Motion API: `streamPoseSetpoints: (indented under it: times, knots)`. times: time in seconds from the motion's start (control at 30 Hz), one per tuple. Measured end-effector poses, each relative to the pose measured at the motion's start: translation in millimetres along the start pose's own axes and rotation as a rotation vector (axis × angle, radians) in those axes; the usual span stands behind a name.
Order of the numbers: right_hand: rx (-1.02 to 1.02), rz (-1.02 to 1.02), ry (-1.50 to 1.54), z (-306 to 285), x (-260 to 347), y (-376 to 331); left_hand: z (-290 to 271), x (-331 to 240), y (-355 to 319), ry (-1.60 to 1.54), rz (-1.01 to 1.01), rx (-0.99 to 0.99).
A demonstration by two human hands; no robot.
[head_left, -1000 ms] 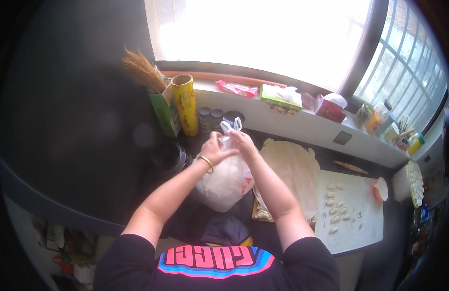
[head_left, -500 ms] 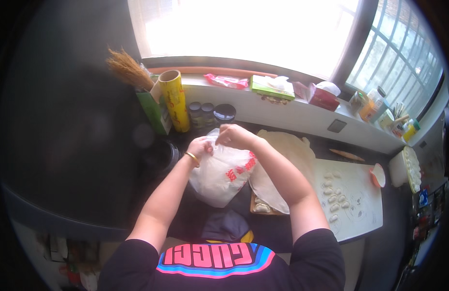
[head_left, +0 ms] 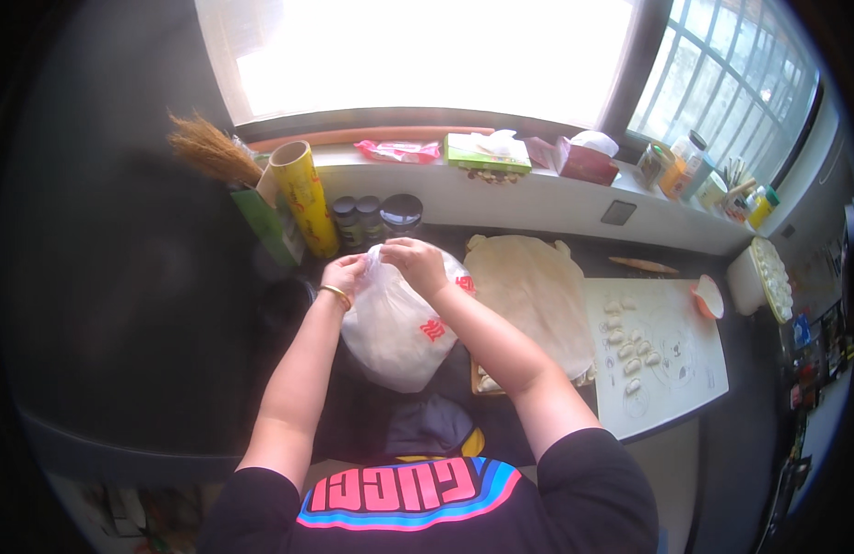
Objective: The person drains chopped green vegetables from a wok into a sink, then wipes the kitchen countertop with a cloth. They move a plastic bag and a pot on the counter while cleaning. Finally, they wash the cloth in the sink and wipe the counter again.
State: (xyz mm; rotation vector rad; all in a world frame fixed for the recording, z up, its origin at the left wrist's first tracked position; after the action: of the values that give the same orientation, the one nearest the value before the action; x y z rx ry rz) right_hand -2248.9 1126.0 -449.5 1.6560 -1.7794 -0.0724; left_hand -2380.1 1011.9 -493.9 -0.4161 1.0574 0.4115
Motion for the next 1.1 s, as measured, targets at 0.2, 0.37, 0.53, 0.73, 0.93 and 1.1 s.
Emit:
streamPoseSetpoints:
  times: [0.2,0.37,0.53,0.73,0.93,1.1]
  knots:
    - [-0.218,0.303,0.803,36,-47,-34,-54,2,10,0.501,0.028,-0.359]
    - [-0.24,0.557,0.522,53,-92,-84,-84,15,0,0.798,-0.09,-0.447]
    - [-0.245,0.61,0.42,44,-89,-102,-83,32,-12,1.121,0.003,-0.513]
    - [-0.241,0.571,0.349,33,-67,-113,-16,24,-28,1.707,0.343,-0.053]
    - [-0.236,0.482,0.08,24,-3,-149,-20,45,-36,1.699,-0.022,0.208]
    - [0.171,0.568,-0.099,54,91,-275,1,72,-120,1.307,0.587,0.421]
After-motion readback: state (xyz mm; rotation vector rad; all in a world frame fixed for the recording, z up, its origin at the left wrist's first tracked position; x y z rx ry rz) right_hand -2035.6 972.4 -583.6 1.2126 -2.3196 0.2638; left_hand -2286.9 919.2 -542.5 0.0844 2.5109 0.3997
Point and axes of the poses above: each hand's wrist, its own y-axis towards the middle knuckle, its own z-axis out of the palm, x = y × z, the point moved 1 cm from there along y, towards the middle knuckle, and after that the axes turned 15 degrees about x, right-handed, at the moved point
